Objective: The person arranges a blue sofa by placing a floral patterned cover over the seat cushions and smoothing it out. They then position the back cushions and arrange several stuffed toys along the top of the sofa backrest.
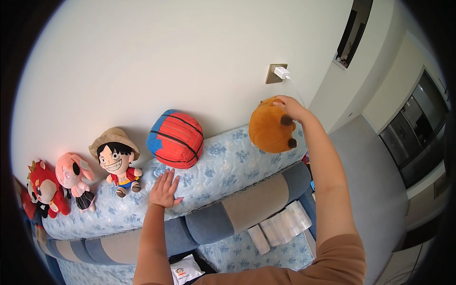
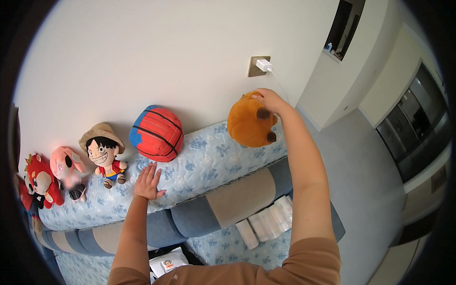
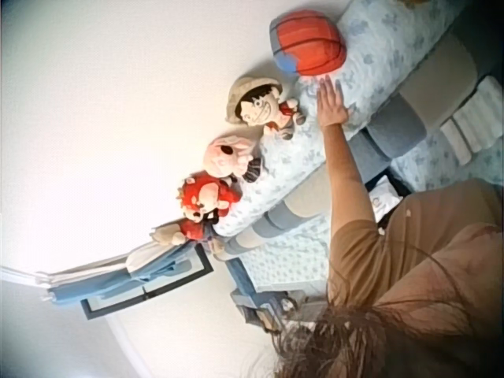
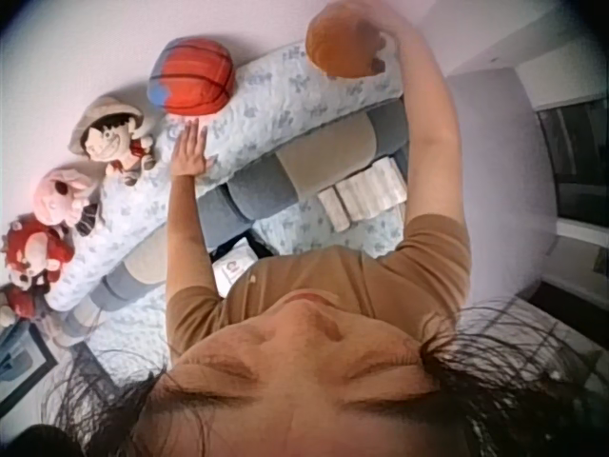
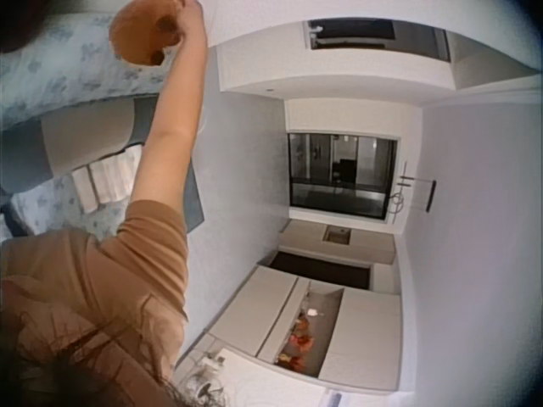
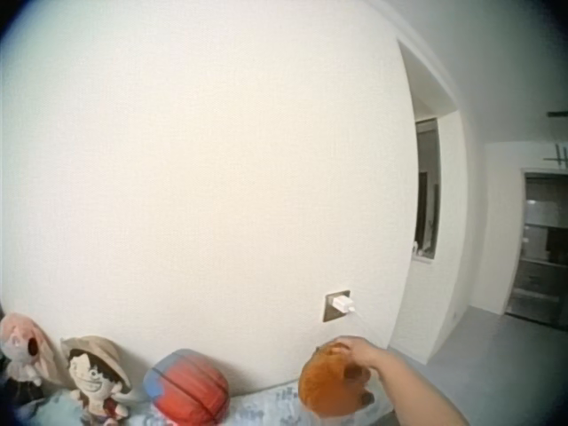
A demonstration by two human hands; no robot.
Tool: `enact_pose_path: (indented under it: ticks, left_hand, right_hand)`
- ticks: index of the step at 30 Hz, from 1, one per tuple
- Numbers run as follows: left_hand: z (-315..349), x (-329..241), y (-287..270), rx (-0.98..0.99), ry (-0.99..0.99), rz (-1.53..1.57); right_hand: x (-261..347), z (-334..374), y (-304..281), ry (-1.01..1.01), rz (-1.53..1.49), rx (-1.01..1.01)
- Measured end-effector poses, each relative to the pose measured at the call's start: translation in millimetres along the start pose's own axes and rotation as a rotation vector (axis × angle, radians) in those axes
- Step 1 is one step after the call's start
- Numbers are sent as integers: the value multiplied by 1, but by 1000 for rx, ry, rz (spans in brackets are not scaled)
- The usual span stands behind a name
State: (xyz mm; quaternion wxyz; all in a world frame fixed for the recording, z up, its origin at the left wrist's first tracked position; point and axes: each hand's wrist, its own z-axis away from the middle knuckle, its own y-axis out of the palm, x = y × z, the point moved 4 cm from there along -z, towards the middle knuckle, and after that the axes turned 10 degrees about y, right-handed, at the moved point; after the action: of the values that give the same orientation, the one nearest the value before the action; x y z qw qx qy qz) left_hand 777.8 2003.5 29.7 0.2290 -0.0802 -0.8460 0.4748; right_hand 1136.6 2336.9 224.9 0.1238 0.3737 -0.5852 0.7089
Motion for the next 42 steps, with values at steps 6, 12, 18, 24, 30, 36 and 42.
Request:
enact_pose_path:
  ticks: [6, 12, 18, 24, 30, 36, 42]
  left_hand:
    - [-1, 0, -2, 21, -11, 11]
    - [2, 1, 0, 12, -1, 3]
    - [-2, -1, 0, -2, 6, 13]
    - [4, 1, 1, -34, 16, -11]
    - [2, 0, 2, -19, 15, 2]
    - [3, 0, 4, -19, 14, 23]
    - [3, 0, 2, -27, 19, 11]
  right_hand:
    - [75, 51, 38, -682, 250, -478]
    - [115, 61, 122, -884, 721, -535]
    - [98, 44, 183, -808, 828, -564]
    - [118, 53, 145, -588, 724, -605]
    - [108, 40, 123, -663, 535, -527]
    - [107, 59, 142, -727, 535, -479]
    - [92, 97, 127, -635, 381, -686]
